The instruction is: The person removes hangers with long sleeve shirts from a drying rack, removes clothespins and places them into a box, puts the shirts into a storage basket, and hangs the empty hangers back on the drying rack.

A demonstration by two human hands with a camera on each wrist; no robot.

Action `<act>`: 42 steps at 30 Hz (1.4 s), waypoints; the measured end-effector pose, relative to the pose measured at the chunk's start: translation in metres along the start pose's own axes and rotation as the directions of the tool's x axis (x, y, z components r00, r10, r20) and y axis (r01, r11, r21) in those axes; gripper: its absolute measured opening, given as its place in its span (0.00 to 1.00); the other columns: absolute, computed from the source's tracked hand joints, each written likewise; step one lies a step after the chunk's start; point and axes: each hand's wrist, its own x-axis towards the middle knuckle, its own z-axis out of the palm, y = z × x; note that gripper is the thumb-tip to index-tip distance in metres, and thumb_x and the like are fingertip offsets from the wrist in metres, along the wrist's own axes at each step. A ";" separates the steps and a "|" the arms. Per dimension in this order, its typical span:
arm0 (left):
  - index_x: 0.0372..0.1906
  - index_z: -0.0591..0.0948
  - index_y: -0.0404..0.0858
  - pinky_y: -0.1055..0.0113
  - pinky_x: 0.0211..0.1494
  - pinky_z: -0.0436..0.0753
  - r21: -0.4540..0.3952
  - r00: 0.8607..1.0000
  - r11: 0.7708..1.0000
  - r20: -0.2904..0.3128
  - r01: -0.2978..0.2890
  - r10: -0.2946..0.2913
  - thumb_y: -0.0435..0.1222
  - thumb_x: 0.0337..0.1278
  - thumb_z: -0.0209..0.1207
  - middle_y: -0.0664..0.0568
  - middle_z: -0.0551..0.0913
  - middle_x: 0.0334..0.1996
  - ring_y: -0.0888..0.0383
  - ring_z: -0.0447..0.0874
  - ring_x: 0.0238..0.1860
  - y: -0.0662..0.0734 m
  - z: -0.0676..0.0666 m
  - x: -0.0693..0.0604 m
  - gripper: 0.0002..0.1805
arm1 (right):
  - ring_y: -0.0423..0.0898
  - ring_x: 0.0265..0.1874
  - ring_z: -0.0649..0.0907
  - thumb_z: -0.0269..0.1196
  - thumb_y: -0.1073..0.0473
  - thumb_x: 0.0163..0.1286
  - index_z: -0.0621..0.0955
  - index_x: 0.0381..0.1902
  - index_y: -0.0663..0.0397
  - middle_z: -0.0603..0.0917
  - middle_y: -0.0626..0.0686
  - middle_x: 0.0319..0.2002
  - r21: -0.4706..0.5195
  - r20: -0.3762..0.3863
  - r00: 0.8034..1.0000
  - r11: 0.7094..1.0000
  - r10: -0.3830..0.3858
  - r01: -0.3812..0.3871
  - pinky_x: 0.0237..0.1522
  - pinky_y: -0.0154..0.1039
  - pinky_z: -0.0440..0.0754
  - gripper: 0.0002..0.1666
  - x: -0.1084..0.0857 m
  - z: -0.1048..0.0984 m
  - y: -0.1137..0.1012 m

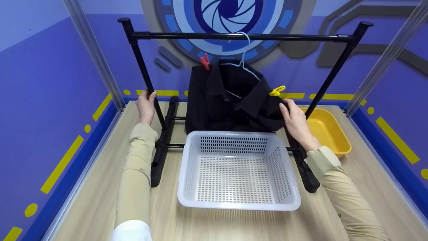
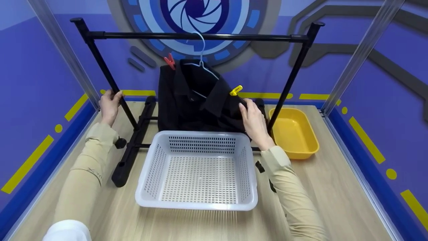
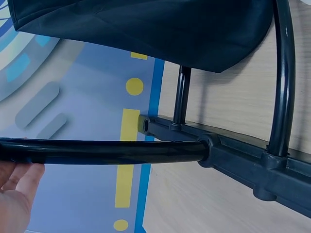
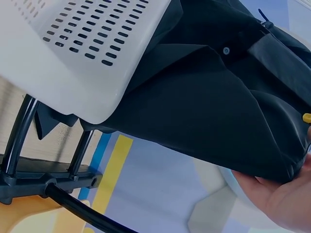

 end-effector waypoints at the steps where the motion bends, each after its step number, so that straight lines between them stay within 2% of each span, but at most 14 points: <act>1: 0.38 0.76 0.31 0.65 0.36 0.66 0.006 1.000 1.000 0.001 -0.002 0.002 0.40 0.61 0.54 0.43 0.78 0.33 0.52 0.68 0.30 -0.001 0.000 -0.001 0.14 | 0.58 0.46 0.74 0.46 0.51 0.72 0.71 0.52 0.64 0.75 0.63 0.47 0.000 0.001 1.000 1.000 -0.002 0.002 0.46 0.52 0.68 0.22 0.000 0.000 0.000; 8: 0.38 0.75 0.31 0.62 0.39 0.68 0.041 1.000 0.999 0.023 0.007 -0.008 0.40 0.61 0.54 0.43 0.78 0.33 0.50 0.70 0.32 -0.004 -0.002 -0.001 0.13 | 0.59 0.42 0.76 0.48 0.55 0.72 0.73 0.49 0.64 0.77 0.64 0.44 0.015 -0.010 1.000 1.000 -0.018 0.018 0.43 0.52 0.69 0.18 0.000 0.002 0.005; 15: 0.39 0.76 0.33 0.60 0.42 0.68 0.088 0.999 0.996 0.018 0.032 -0.034 0.43 0.61 0.53 0.44 0.80 0.36 0.50 0.73 0.36 -0.004 -0.003 0.001 0.15 | 0.57 0.38 0.78 0.51 0.56 0.70 0.77 0.47 0.61 0.80 0.61 0.42 0.019 -0.046 0.999 1.000 -0.021 0.022 0.40 0.50 0.70 0.16 0.002 0.001 0.003; 19: 0.40 0.77 0.31 0.60 0.42 0.69 0.065 1.000 0.998 0.024 0.011 -0.013 0.40 0.61 0.54 0.42 0.80 0.36 0.49 0.73 0.37 -0.004 -0.002 0.001 0.14 | 0.56 0.37 0.79 0.52 0.56 0.69 0.78 0.45 0.60 0.81 0.60 0.40 0.003 -0.084 0.996 1.000 -0.004 0.004 0.39 0.50 0.71 0.15 0.002 0.000 0.002; 23: 0.40 0.77 0.31 0.61 0.43 0.69 0.050 1.000 0.999 0.021 0.015 -0.016 0.40 0.61 0.54 0.43 0.81 0.37 0.50 0.74 0.38 -0.004 -0.003 0.001 0.14 | 0.55 0.34 0.79 0.53 0.57 0.69 0.79 0.43 0.59 0.81 0.58 0.37 0.012 -0.130 0.991 1.000 -0.014 0.016 0.37 0.48 0.71 0.13 0.003 0.000 0.001; 31: 0.40 0.77 0.32 0.61 0.42 0.69 0.056 0.999 0.998 0.043 0.018 -0.020 0.41 0.61 0.53 0.43 0.80 0.38 0.51 0.73 0.37 0.000 -0.005 0.003 0.15 | 0.49 0.26 0.76 0.55 0.60 0.68 0.80 0.38 0.60 0.81 0.55 0.31 0.043 -0.260 0.966 0.999 -0.014 0.026 0.31 0.42 0.68 0.10 0.005 -0.003 0.000; 42: 0.40 0.77 0.31 0.61 0.42 0.69 0.039 0.999 0.999 0.036 0.020 -0.022 0.40 0.61 0.54 0.42 0.80 0.37 0.50 0.74 0.36 0.003 -0.003 0.003 0.14 | 0.45 0.27 0.73 0.54 0.64 0.67 0.80 0.35 0.64 0.80 0.56 0.30 0.101 -0.399 0.916 0.992 -0.028 0.075 0.32 0.31 0.66 0.09 0.008 -0.010 -0.002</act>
